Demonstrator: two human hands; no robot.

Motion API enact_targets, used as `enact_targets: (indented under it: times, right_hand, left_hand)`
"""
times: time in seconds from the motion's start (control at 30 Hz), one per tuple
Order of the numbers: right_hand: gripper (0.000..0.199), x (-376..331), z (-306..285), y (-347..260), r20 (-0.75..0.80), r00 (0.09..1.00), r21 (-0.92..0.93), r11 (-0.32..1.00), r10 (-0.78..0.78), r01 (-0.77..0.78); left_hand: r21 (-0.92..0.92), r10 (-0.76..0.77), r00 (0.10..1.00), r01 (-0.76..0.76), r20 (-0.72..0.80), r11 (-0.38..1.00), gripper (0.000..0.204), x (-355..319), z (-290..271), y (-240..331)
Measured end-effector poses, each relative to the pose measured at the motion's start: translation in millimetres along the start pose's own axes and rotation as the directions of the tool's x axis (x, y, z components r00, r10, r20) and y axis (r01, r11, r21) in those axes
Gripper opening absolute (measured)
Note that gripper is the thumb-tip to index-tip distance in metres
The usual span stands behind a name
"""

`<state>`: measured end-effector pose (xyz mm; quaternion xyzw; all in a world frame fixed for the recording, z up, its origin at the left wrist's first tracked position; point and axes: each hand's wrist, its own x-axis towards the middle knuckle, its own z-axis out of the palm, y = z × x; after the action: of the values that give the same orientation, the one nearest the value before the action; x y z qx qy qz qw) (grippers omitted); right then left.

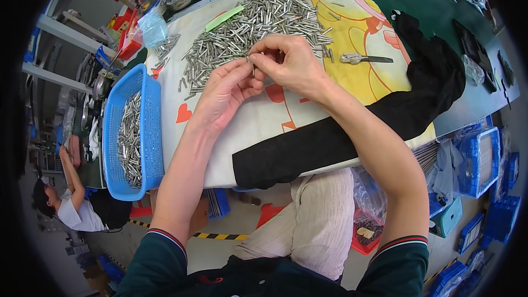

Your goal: Arranging and bundling small metal pins from a bulk pile on a workbench.

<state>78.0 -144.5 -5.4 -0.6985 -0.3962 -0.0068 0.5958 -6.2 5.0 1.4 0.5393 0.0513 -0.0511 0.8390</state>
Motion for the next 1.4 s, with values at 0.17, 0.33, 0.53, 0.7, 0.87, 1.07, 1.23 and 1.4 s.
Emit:
enact_targets:
  times: [0.17,0.33,0.53,0.7,0.87,1.07,1.23,1.4]
  right_hand:
    - [0.01,1,0,1,-0.207,0.975,-0.154,0.987,-0.087,0.055]
    - [0.009,5,-6,15,-0.277,0.919,-0.426,0.893,-0.281,0.145]
    - [0.009,1,-9,17,-0.339,0.908,-0.413,0.906,-0.245,0.091]
    - [0.012,4,-1,13,-0.326,0.915,-0.402,0.911,-0.237,0.093]
    - [0.011,0,-2,18,-0.301,0.927,-0.443,0.893,-0.225,0.073]
    - [0.012,4,-3,14,-0.296,0.939,-0.446,0.895,-0.173,0.024]
    - [0.01,-1,0,15,-0.263,0.944,-0.458,0.887,-0.199,0.06]
    - [0.006,9,18,1,0.019,0.944,-0.516,0.806,-0.328,0.29]
  left_hand:
    - [-0.007,0.068,0.997,-0.068,-0.048,0.998,0.016,-2,2,0]
    - [0.513,0.626,0.737,-0.446,-0.253,0.733,0.013,-41,19,13]
    - [0.937,0.826,0.45,-0.238,0.338,-0.254,0.018,-132,10,61]
    - [0.944,0.862,0.505,0.258,0.049,-0.205,0.015,-170,-46,115]
    - [0.984,0.798,0.597,0.08,0.083,-0.162,0.014,-137,-21,89]
    - [0.964,0.531,0.804,-0.215,0.266,-0.158,0.009,-38,-9,22]
    - [0.973,0.494,0.84,-0.162,0.224,-0.167,0.01,-3,-15,0]
    - [0.97,0.477,0.844,-0.212,0.245,-0.122,0.008,-10,-25,5]
